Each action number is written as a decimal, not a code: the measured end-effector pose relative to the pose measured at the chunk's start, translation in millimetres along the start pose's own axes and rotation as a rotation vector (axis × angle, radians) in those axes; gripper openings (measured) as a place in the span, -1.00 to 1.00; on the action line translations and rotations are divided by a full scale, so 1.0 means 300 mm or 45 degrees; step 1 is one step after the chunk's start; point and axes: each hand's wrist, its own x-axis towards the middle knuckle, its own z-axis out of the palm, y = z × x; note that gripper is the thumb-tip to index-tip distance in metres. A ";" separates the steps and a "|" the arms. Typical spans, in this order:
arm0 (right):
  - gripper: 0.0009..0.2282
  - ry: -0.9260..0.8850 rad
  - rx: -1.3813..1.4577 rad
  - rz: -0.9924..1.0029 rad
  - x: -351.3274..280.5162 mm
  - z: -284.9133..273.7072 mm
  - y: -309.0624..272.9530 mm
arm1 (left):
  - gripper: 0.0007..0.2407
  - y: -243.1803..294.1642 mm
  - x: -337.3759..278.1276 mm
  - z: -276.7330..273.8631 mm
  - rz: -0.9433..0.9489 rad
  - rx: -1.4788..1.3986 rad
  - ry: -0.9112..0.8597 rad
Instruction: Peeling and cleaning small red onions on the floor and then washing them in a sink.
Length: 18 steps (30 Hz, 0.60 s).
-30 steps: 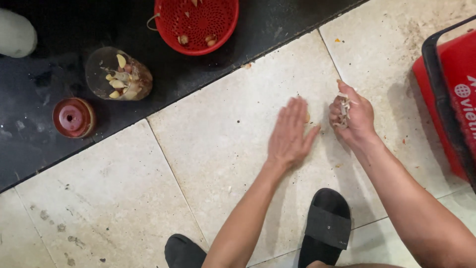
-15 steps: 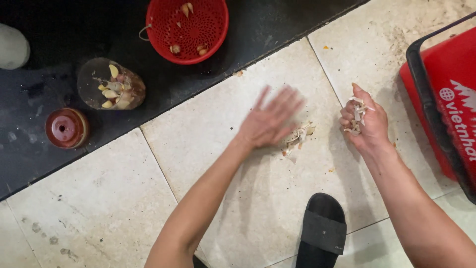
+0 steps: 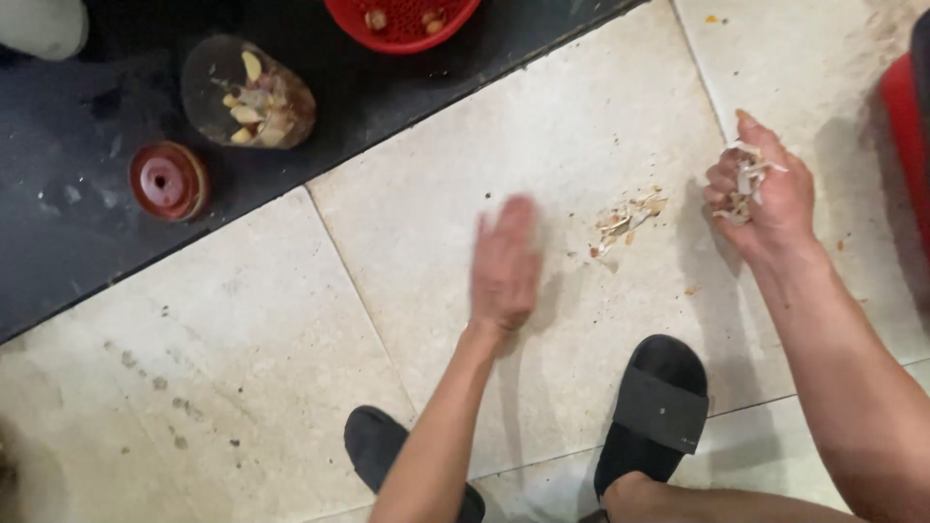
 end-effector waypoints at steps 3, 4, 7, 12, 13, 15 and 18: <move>-0.66 -0.032 -0.087 0.022 0.004 0.018 0.013 | -0.56 -0.052 -0.247 -0.044 -0.737 0.121 0.777; -0.66 -0.040 -0.080 0.034 0.027 0.001 0.032 | -0.56 -0.044 -0.315 -0.026 -0.740 0.137 0.780; -0.75 -0.079 -0.034 0.024 0.056 0.013 0.053 | -0.51 0.003 -0.434 0.046 -1.010 0.296 0.761; -0.76 -0.097 -0.012 0.015 0.058 0.090 -0.004 | -0.39 0.125 -0.151 0.229 -0.907 0.421 0.368; -0.76 -0.091 -0.019 0.001 0.048 0.100 -0.013 | -0.39 0.145 -0.077 0.270 -0.900 0.406 0.368; -0.85 -0.121 -0.013 0.000 0.027 0.117 -0.036 | -0.36 0.197 0.074 0.348 -0.615 0.207 0.099; -0.80 -0.125 0.033 -0.004 0.030 0.088 -0.056 | -0.37 0.234 0.200 0.402 -0.271 0.071 0.015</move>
